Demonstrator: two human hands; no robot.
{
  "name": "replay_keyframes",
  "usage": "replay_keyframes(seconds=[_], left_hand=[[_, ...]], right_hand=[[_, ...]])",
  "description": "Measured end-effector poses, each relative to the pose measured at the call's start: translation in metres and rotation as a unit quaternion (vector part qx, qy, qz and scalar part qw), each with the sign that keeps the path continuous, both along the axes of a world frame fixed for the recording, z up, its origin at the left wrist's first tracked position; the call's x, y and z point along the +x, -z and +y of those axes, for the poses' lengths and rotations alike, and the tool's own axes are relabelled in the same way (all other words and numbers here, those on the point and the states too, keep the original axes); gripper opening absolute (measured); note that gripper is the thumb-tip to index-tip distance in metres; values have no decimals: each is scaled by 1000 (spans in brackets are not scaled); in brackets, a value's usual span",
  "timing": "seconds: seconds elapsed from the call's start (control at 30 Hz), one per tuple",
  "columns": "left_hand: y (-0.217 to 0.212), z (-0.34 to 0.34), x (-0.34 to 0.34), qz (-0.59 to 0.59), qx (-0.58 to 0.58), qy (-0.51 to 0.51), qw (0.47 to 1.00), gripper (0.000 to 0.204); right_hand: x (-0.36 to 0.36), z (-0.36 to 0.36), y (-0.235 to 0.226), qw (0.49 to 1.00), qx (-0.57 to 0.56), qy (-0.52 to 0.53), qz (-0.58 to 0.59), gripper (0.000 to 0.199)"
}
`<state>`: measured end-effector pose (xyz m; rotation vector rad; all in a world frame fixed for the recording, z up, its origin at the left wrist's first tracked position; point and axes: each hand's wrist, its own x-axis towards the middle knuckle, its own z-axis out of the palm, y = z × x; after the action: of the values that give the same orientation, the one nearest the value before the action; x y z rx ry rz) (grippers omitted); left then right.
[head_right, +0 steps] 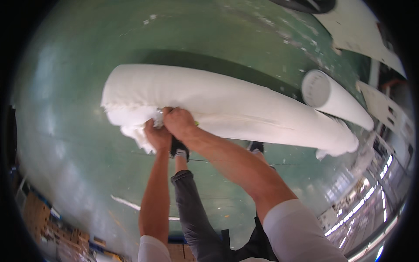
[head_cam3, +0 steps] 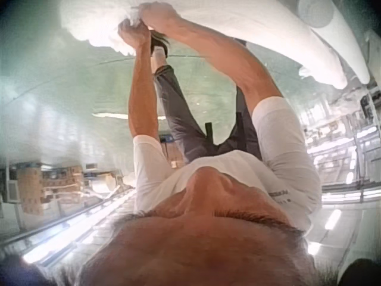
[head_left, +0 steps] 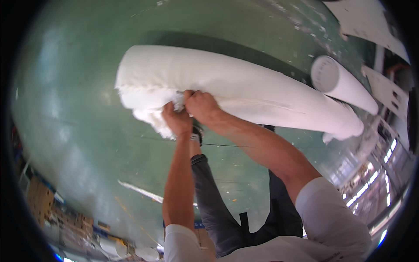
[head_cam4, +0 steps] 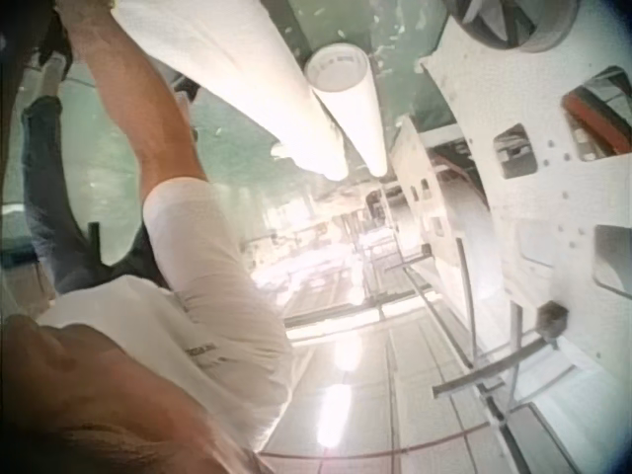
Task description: The person uses a utility knife to cut open the outer white wrapping of a large cylindrical material roll on the floor.
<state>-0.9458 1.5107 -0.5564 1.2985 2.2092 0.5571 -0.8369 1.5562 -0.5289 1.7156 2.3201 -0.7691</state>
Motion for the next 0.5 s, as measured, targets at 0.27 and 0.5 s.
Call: replay_keyframes(seconds=[0.27, 0.5], left_hand=[[-6, 17, 1, 45, -87, 28, 995, 41], [6, 8, -5, 74, -103, 12, 992, 53]], right_hand=[[126, -47, -19, 997, -40, -39, -49, 22], [254, -93, -39, 985, -136, -46, -92, 24]])
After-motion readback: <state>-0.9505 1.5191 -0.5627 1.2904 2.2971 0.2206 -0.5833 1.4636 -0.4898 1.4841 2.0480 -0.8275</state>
